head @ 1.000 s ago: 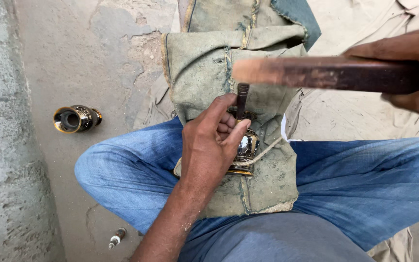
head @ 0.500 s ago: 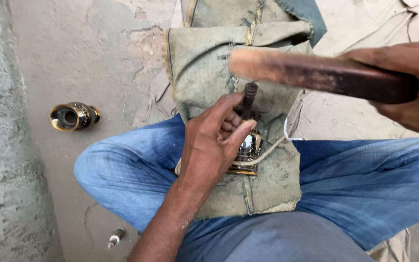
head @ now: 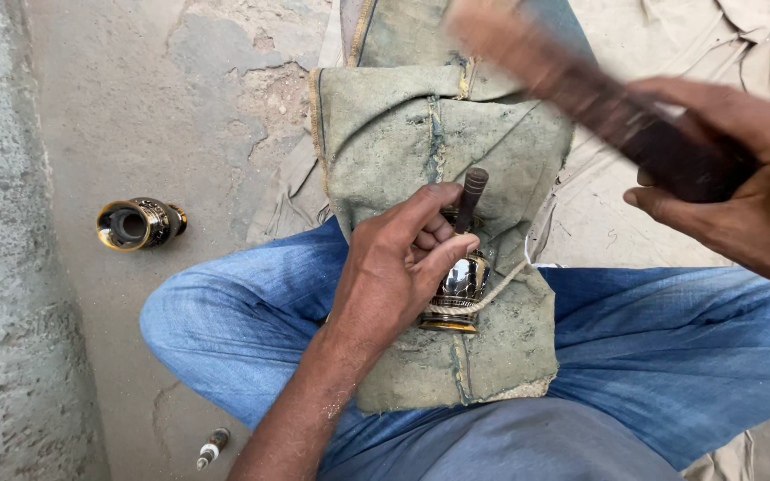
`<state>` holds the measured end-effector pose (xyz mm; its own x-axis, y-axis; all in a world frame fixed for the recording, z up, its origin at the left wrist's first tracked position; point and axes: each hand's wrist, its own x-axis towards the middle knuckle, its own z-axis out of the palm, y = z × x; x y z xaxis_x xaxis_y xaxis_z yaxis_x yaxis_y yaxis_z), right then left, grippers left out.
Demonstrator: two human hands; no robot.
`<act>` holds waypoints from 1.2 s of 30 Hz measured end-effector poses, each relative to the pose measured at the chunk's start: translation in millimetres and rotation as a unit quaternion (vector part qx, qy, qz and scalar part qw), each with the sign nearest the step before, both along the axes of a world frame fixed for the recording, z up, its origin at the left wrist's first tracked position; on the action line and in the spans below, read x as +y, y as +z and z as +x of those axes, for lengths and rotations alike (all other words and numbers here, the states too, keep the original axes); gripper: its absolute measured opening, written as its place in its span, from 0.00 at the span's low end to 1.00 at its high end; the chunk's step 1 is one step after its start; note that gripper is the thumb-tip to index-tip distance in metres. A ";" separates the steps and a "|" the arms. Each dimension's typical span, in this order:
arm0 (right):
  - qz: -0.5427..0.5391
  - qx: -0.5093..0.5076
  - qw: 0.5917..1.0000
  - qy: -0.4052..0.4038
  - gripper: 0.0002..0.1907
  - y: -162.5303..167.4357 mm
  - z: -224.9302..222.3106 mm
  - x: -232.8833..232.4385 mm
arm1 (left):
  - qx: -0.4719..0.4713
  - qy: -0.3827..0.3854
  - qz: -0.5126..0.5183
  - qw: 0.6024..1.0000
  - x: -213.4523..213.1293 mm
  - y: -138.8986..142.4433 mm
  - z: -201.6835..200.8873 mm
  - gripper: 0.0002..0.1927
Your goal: The person sits cross-legged and repeatedly strikes a small metal object with a hammer. They hold the object steady with one hand and use the other to deliver repeated blows, occasionally repositioning the object.
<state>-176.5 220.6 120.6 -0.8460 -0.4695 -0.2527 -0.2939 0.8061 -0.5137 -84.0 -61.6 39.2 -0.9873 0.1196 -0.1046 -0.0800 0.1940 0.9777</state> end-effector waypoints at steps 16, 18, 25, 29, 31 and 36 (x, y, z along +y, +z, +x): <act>0.058 0.040 0.998 0.008 0.35 -5.6 14.3 22.7 | 0.017 -0.026 0.003 1.000 -7.0 1.8 -3.1 0.24; 0.143 0.049 0.988 -0.012 0.37 -1.0 24.2 29.8 | 0.058 -0.028 -0.011 0.998 -8.6 6.9 -1.0 0.23; -0.162 -0.126 0.932 -0.299 0.25 -10.2 23.1 53.7 | 0.038 -0.036 0.004 0.999 -0.1 26.0 -11.9 0.21; -0.433 -0.170 0.849 -0.250 0.35 -19.5 38.7 64.1 | -0.060 -0.097 -0.062 0.992 7.7 22.2 -32.6 0.19; -0.370 -0.144 0.891 -0.221 0.40 -23.8 53.6 68.0 | -0.061 -0.110 -0.084 0.989 10.2 20.1 -37.9 0.20; -0.065 -0.136 0.963 -0.222 0.32 -34.0 63.7 72.3 | -0.095 -0.132 -0.114 0.980 11.2 18.9 -47.3 0.20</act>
<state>-112.8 292.9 86.6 -0.8815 -0.1188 -0.4570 0.2250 0.7452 -0.6277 -131.3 -50.4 58.0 -0.8850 0.3200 -0.3381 -0.1746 0.4451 0.8783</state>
